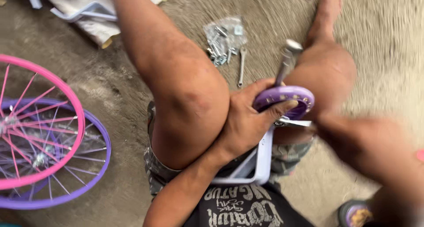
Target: The person sits on the ground assembling training wheels for a child's bicycle. They hold a purple training wheel against a white metal bracket, thread bolts by hand, and tighten them with combination wrenches, then repeat the process fitting a pink training wheel to a second bracket and fitting a wheel onto the bracket axle.
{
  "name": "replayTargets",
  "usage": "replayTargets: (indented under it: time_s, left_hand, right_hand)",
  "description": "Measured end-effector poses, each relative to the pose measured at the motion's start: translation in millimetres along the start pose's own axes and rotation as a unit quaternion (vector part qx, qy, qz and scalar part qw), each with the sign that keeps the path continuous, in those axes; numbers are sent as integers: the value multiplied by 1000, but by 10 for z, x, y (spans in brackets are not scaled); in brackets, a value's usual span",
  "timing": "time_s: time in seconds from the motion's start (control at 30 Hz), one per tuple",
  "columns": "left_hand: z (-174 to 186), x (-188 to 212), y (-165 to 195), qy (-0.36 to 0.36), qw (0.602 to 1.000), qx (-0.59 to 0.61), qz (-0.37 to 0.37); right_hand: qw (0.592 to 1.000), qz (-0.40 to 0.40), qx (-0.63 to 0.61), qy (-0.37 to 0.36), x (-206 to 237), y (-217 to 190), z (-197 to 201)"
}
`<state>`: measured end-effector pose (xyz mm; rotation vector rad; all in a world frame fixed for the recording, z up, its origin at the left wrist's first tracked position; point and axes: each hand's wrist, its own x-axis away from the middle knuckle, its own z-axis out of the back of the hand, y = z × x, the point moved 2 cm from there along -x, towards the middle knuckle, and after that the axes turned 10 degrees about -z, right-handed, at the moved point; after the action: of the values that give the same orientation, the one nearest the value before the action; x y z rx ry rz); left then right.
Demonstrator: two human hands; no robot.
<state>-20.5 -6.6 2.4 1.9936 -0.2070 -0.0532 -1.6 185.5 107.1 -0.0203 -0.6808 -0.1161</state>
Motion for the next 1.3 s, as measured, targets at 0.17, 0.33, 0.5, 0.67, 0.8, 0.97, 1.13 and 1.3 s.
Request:
replayTargets:
  time_s: [0.17, 0.33, 0.5, 0.67, 0.8, 0.97, 1.13, 1.3]
  left_hand:
    - [-109, 97, -134, 47, 992, 118, 13]
    - [-125, 125, -135, 15, 992, 114, 44]
    - [-59, 50, 29, -29, 997, 66, 24]
    - [-41, 6, 65, -58, 998, -15, -1]
    - [-18, -5, 13, -74, 997, -38, 1]
    - [12, 9, 6, -46, 999, 1, 5]
    - [-39, 10, -45, 34, 995, 80, 41]
    - [-70, 67, -83, 40, 994, 98, 38]
  right_hand:
    - [928, -33, -270, 256, 335, -298, -1289]
    - [930, 8, -341, 138, 506, -46, -997]
    - [992, 54, -24, 112, 387, 149, -92]
    - [935, 66, 336, -94, 2, -144, 252]
    - [860, 84, 485, -131, -155, -445, 404]
    - [864, 85, 466, -168, -330, -163, 285]
    - [989, -35, -140, 25, -87, -46, -412]
    - [905, -61, -383, 177, 425, -304, -1488]
